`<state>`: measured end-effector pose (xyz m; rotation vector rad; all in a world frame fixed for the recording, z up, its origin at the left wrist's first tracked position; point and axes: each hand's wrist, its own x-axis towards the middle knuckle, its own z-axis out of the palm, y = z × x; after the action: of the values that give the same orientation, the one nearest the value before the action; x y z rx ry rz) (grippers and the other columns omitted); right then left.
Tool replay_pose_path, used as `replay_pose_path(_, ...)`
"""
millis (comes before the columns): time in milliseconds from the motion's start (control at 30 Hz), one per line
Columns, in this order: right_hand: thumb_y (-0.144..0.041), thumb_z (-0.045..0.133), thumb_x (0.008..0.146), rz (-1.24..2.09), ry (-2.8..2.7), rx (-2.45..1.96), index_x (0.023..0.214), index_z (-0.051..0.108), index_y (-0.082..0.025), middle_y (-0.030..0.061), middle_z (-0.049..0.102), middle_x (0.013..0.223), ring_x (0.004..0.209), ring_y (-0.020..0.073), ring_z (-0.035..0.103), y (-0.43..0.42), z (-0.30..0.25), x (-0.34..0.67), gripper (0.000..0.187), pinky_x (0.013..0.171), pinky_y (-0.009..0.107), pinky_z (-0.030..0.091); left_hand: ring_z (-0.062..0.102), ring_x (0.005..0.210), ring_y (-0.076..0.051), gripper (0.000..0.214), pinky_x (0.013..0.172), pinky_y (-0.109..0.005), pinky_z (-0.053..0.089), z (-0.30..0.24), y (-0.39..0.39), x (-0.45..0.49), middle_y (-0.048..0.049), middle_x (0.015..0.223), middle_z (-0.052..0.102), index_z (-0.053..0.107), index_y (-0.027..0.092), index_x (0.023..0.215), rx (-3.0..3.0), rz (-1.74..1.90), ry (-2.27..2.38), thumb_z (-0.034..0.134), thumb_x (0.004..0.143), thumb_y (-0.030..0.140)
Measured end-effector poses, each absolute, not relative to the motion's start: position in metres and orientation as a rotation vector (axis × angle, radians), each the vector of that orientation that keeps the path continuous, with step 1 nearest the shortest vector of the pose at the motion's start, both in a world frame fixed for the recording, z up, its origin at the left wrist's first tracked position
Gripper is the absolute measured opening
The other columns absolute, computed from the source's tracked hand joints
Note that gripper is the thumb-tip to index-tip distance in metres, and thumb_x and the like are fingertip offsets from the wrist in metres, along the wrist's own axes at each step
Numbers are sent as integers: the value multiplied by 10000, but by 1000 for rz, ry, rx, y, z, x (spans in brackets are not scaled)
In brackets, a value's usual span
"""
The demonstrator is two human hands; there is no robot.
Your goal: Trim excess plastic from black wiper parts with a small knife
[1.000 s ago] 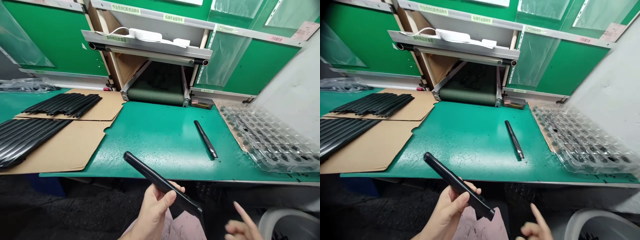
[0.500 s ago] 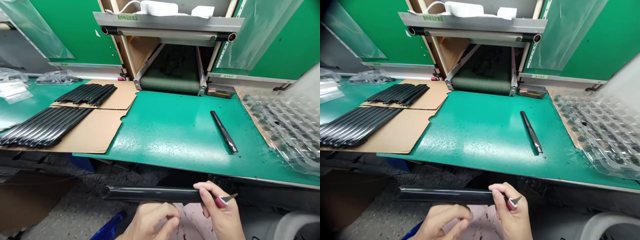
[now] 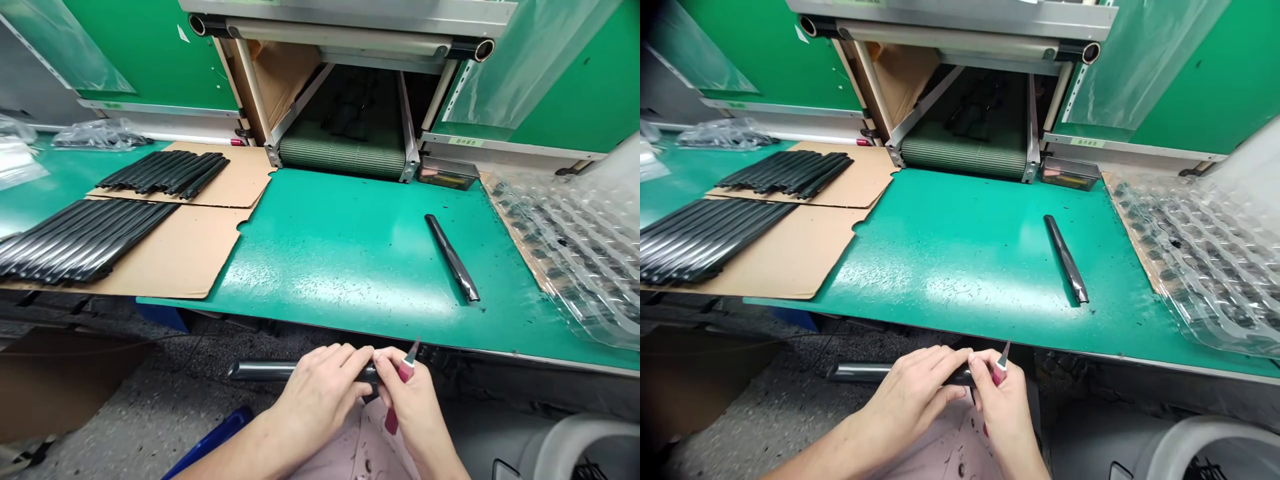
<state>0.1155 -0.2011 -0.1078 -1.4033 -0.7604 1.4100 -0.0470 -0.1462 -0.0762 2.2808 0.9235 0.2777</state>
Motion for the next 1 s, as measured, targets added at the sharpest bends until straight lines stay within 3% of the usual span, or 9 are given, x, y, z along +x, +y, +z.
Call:
replay_pose_path(100,-741,523,844,1637,-521,-1291,889,574,-134,-38,440,604,456,39,307,-190,-124,117,611,431,192,168,608,934,-193,376,828,-293,449,-94,-145,-51,-32,1049,649,553,294,1325,2041,346,967,551,949,285)
replay_pose_path(167,-826,465,803,1736,-367,-1291,919,555,-156,-59,393,594,423,37,267,-189,-139,120,686,412,195,130,608,923,-164,314,824,-262,447,-100,-143,-52,-21,1047,646,601,282,1255,1898,445,992,571,943,301)
replay_pose_path(267,-815,481,805,1763,-348,-1371,838,557,-160,-91,246,538,414,36,166,-202,-160,125,660,407,196,105,595,933,-160,282,836,-262,441,-103,-140,-51,-30,1035,636,641,236,1191,1801,562,966,618,913,281)
replay_pose_path(333,-784,491,827,1750,-395,-1433,800,586,-149,-87,230,529,422,39,143,-217,-168,128,642,405,204,95,581,966,-168,267,870,-278,435,-104,-138,-47,-41,1037,613,659,224,1170,1757,599,902,618,906,246)
replay_pose_path(400,-753,513,840,1683,-452,-1478,817,624,-145,-66,287,549,444,49,199,-229,-166,132,619,413,210,137,569,998,-175,254,902,-295,428,-106,-138,-43,-49,1046,596,674,223,1155,1684,627,833,609,910,232)
replay_pose_path(500,-654,530,897,1468,-665,-1524,986,693,-177,-15,425,672,582,84,372,-236,-148,143,512,525,219,302,565,979,-181,256,892,-310,426,-111,-137,-40,-57,1025,592,686,218,1154,1565,650,748,608,916,269)
replay_pose_path(633,-499,387,1017,1280,-1038,-1474,1245,660,-290,17,512,841,723,111,454,-227,-117,155,412,674,239,382,542,931,-182,302,857,-313,414,-115,-134,-41,-63,973,578,703,218,1158,1487,649,663,613,920,382)
replay_pose_path(800,-410,548,969,1282,-1098,-1401,1202,691,-351,6,618,861,779,109,535,-218,-104,152,280,728,212,433,516,914,-179,356,842,-312,401,-116,-133,-46,-62,949,556,700,236,1173,1465,653,619,597,919,464)
replay_pose_path(1000,-364,607,942,1395,-1034,-1321,1206,684,-381,9,701,1010,871,126,629,-220,-102,151,276,781,216,489,511,894,-166,344,816,-297,403,-119,-134,-46,-53,933,549,697,254,1170,1455,673,576,603,916,466)
